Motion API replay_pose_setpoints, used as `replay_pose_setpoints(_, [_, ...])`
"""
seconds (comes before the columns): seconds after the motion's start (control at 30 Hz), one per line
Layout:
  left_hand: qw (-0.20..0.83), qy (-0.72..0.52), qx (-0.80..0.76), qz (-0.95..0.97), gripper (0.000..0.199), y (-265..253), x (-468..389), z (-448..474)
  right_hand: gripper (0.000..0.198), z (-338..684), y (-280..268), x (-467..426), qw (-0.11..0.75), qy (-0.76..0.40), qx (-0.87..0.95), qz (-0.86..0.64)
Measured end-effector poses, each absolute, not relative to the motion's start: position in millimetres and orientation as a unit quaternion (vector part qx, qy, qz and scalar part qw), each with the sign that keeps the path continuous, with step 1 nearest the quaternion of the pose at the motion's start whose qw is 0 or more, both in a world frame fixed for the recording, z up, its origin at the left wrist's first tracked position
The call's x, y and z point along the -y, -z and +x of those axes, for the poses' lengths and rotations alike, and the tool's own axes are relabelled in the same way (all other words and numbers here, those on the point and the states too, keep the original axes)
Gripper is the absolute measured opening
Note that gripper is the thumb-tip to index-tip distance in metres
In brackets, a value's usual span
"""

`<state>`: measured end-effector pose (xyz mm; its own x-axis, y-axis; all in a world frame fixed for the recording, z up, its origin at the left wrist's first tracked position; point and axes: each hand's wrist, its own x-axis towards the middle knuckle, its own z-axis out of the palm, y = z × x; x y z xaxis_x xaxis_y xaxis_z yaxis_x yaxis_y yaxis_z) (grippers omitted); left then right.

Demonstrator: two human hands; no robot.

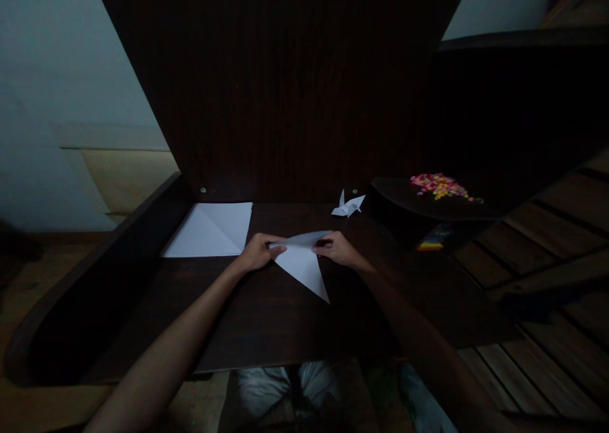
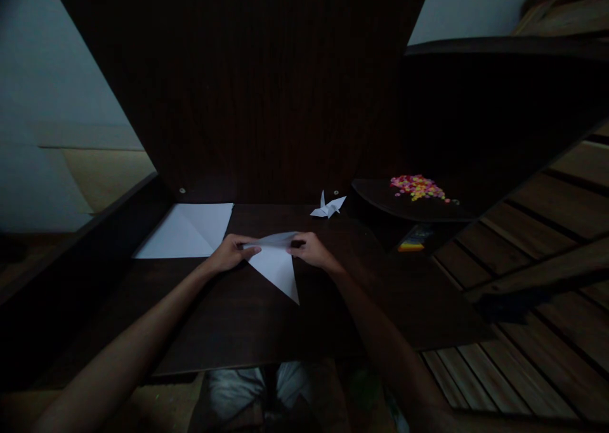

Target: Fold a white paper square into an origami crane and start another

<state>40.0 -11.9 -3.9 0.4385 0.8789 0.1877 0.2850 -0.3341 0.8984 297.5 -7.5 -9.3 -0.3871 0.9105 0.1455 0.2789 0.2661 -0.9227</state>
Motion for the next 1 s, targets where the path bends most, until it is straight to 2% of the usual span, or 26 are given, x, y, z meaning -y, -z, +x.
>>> replay_pose_setpoints(0.23, [0.326,-0.325,-0.366,0.809,0.035,-4,15,38,0.021,297,4,10,0.338,-0.349,0.784,-0.386])
replay_pose_setpoints(0.4, [0.186,-0.237,-0.356,0.884,0.06,-3,15,35,0.03,297,2,12,0.334,-0.278,0.81,-0.393])
replay_pose_setpoints(0.57, [0.077,-0.183,-0.417,0.887,0.07,-5,21,39,0.036,297,3,15,0.353,-0.229,0.815,-0.4])
replay_pose_setpoints(0.63, [0.081,-0.213,-0.417,0.88,0.081,-8,26,43,0.036,295,4,16,0.353,-0.217,0.814,-0.407])
replay_pose_setpoints(0.73, [0.113,-0.256,-0.375,0.884,0.086,-11,35,48,0.037,291,3,18,0.352,-0.187,0.816,-0.419])
replay_pose_setpoints(0.87, [0.126,-0.307,-0.35,0.876,0.077,-7,39,53,0.036,288,4,20,0.355,-0.15,0.818,-0.427])
replay_pose_setpoints(0.93, [0.166,-0.376,-0.414,0.812,0.068,-1,36,56,0.035,287,7,21,0.385,-0.143,0.806,-0.426])
replay_pose_setpoints(1.0, [0.249,-0.461,-0.503,0.687,0.062,4,30,58,0.035,287,11,21,0.44,-0.143,0.778,-0.425])
